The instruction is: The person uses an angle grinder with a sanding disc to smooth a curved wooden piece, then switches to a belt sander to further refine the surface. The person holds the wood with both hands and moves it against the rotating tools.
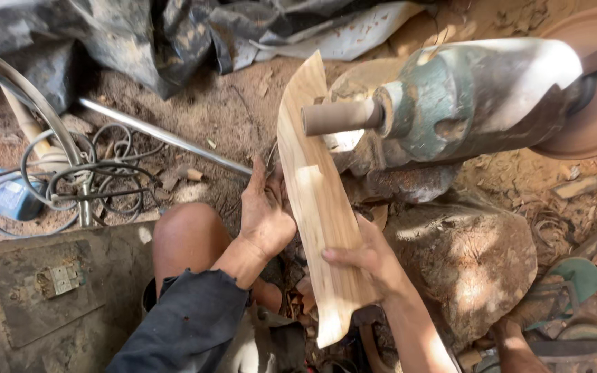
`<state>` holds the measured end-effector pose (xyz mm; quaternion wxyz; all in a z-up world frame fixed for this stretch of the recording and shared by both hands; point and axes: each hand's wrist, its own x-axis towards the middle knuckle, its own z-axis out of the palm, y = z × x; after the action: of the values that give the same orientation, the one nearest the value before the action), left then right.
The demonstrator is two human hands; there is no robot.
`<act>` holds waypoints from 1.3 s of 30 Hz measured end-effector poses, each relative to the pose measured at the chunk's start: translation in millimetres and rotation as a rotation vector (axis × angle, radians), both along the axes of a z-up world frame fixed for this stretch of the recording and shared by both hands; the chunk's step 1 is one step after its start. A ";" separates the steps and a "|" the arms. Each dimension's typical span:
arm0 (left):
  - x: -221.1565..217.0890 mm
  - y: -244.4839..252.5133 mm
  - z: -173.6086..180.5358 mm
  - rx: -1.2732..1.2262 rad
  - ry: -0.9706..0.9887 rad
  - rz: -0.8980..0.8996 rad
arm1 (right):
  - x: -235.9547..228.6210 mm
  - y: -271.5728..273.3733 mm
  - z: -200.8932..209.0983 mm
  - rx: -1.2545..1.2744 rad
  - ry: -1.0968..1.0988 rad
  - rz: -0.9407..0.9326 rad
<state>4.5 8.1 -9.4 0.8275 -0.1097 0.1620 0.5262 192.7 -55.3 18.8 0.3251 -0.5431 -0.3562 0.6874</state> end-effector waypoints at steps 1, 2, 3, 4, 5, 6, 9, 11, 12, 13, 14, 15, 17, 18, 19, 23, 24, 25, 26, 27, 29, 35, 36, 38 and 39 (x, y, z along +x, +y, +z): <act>2.4 6.1 1.6 0.043 0.058 0.000 | -4.3 13.6 3.4 0.051 0.009 0.013; 5.6 11.7 1.1 0.073 0.118 -0.005 | -7.0 23.8 6.8 0.069 0.023 0.000; 8.8 20.1 -0.5 0.102 0.177 -0.010 | -8.8 36.5 9.8 0.087 0.036 -0.014; 11.5 31.8 -2.9 0.100 0.292 -0.009 | -11.2 45.6 13.5 0.105 0.049 -0.023; 14.1 45.5 -5.9 0.098 0.408 -0.007 | -12.7 48.9 18.5 0.070 0.107 -0.034; 15.5 58.4 -9.1 0.094 0.521 0.000 | -12.6 52.3 23.9 0.035 0.163 -0.039; 15.2 94.7 -15.6 0.179 0.375 0.097 | -19.0 66.3 32.3 0.013 0.234 -0.065; 18.1 106.0 -17.6 0.167 0.374 0.093 | -20.4 66.4 31.7 0.001 0.243 -0.083; 18.1 109.7 -16.1 0.168 0.380 0.088 | -21.9 68.4 29.4 0.004 0.251 -0.093; 18.3 109.2 -13.8 0.159 0.405 0.064 | -22.7 69.6 26.9 0.007 0.259 -0.103; 17.3 106.2 -10.3 0.151 0.432 0.045 | -22.7 70.1 24.7 0.019 0.243 -0.103; 15.8 100.3 -7.1 0.142 0.458 0.025 | -23.4 65.5 21.7 0.030 0.228 -0.104; 16.3 82.5 -4.9 0.148 0.439 -0.003 | -18.2 51.2 14.0 0.028 0.198 -0.117; 15.2 68.2 -6.6 0.143 0.431 -0.020 | -15.4 38.5 9.1 0.009 0.187 -0.124; 13.8 53.8 -9.2 0.147 0.359 -0.021 | -11.9 25.8 4.0 -0.011 0.177 -0.130; -3.4 17.7 -13.4 0.096 0.373 0.053 | -8.6 6.4 -13.7 -0.014 -0.013 0.033; -7.2 13.7 -9.8 0.073 0.441 0.079 | -9.6 4.3 -12.1 -0.060 -0.155 0.133; -10.6 13.3 -3.6 0.085 0.619 0.187 | -10.4 2.1 -6.7 -0.107 -0.297 0.233; -15.1 20.8 6.0 0.113 0.796 0.304 | -13.2 5.0 0.7 0.031 -0.491 0.287; -22.2 24.9 18.7 0.200 0.925 0.331 | -19.0 3.6 11.8 0.172 -0.687 0.338; -45.9 24.7 49.2 0.347 1.193 0.398 | -23.3 -9.6 44.8 0.484 -0.851 0.327; -29.1 11.6 107.3 1.704 1.776 -0.424 | -6.4 -73.0 110.6 0.991 -1.199 0.177; -10.3 5.8 107.7 1.862 1.831 -0.527 | -3.9 -66.4 103.1 0.787 -1.049 0.193; 9.6 -5.7 100.6 2.026 1.841 -0.589 | -0.5 -49.0 77.2 0.370 -0.738 0.216; 15.1 -7.3 92.6 2.034 1.799 -0.539 | 0.3 -42.6 61.6 0.159 -0.576 0.223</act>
<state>19.6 0.8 83.2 0.2301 0.9441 0.1996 0.1264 193.0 -97.9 80.4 0.1750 -0.6458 -0.5436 0.5068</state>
